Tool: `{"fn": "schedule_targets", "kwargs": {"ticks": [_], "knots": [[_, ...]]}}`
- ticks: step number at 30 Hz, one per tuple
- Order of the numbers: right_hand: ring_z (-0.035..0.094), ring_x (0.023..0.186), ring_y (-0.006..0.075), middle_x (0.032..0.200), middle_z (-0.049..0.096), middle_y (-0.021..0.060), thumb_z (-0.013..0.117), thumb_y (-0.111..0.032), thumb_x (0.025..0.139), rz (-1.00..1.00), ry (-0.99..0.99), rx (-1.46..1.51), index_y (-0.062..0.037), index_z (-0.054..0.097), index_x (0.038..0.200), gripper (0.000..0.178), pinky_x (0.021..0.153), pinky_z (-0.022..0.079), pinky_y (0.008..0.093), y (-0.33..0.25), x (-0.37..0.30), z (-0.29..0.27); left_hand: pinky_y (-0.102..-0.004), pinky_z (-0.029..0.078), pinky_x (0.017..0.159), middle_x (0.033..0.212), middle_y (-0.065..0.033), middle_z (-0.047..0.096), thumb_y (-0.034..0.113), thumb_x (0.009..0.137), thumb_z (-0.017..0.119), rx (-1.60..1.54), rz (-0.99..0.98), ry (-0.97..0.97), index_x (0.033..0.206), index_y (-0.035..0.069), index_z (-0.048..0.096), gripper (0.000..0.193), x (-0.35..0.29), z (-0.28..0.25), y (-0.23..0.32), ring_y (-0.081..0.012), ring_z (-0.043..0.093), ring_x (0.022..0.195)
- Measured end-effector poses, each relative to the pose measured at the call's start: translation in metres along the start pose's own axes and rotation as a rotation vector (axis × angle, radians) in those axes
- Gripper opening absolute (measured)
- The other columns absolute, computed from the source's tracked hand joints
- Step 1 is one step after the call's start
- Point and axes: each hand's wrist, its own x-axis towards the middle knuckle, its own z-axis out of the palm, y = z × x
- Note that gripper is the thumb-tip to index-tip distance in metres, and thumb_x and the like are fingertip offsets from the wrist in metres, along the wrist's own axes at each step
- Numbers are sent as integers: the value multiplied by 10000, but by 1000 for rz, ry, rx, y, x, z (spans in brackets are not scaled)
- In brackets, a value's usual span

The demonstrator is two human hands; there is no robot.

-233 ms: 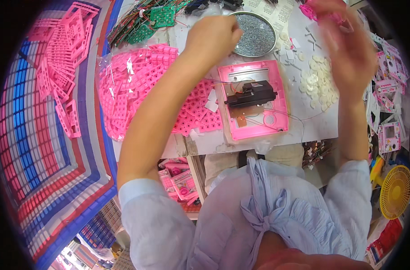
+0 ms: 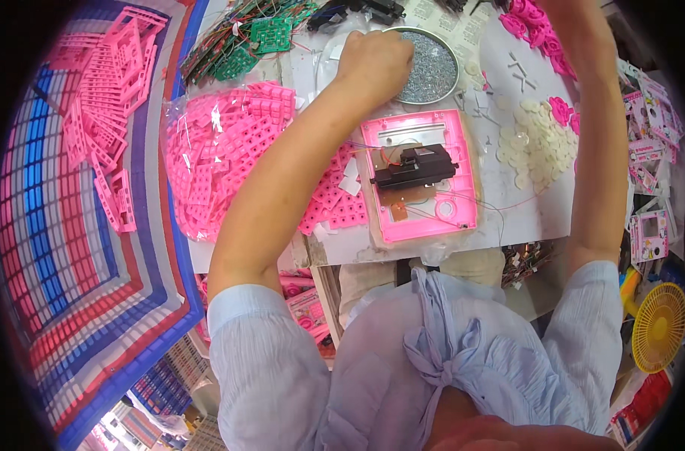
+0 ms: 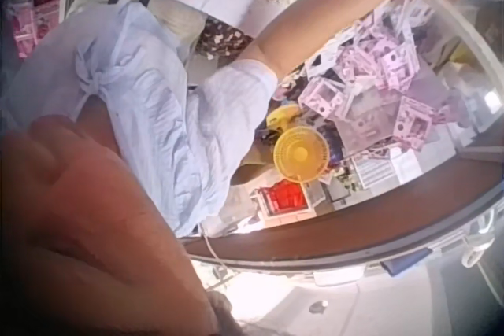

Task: The recorder is assembling pink toy calculators or electronic games by inserting components and using a glue gun to secure parts.

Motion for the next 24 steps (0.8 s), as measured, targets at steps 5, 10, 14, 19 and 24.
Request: {"fn": "schedule_targets", "kwargs": {"ticks": [5,10,14,19,24], "knots": [[674,911,147,1071,695,95,742,-208,890,70,-529,-385,-38,547,1330,511,774,533,283,22,0,-13,-484,503,748,819,-103,702,265,895,614,128,-82,-7,832,107,687,185,5,4,5,-323,691,786],[656,956,189,1017,674,95,710,-223,897,192,-675,-137,24,566,1261,463,777,529,303,3,-35,-7,-427,502,671,769,-119,692,245,908,603,-232,-86,2,791,42,677,245,-10,-46,25,-315,666,696],[535,707,170,783,538,43,643,-278,922,137,-656,161,-1,545,1219,418,601,446,302,20,-84,-12,-363,457,624,732,-58,628,108,866,715,-869,-190,4,860,40,684,76,-81,-100,77,-221,597,660],[423,548,113,624,428,-34,690,-296,954,101,-594,395,-135,491,1210,362,503,367,287,1,-145,22,-334,416,725,857,-49,695,46,818,748,-694,-161,172,955,69,708,144,-135,-84,112,-193,624,723],[488,547,120,644,496,7,722,-254,898,100,-575,346,-102,491,1131,362,504,419,289,-12,-156,32,-356,405,739,972,-54,734,62,812,748,-715,-256,361,962,86,703,159,-151,-73,123,-219,656,789]]}}
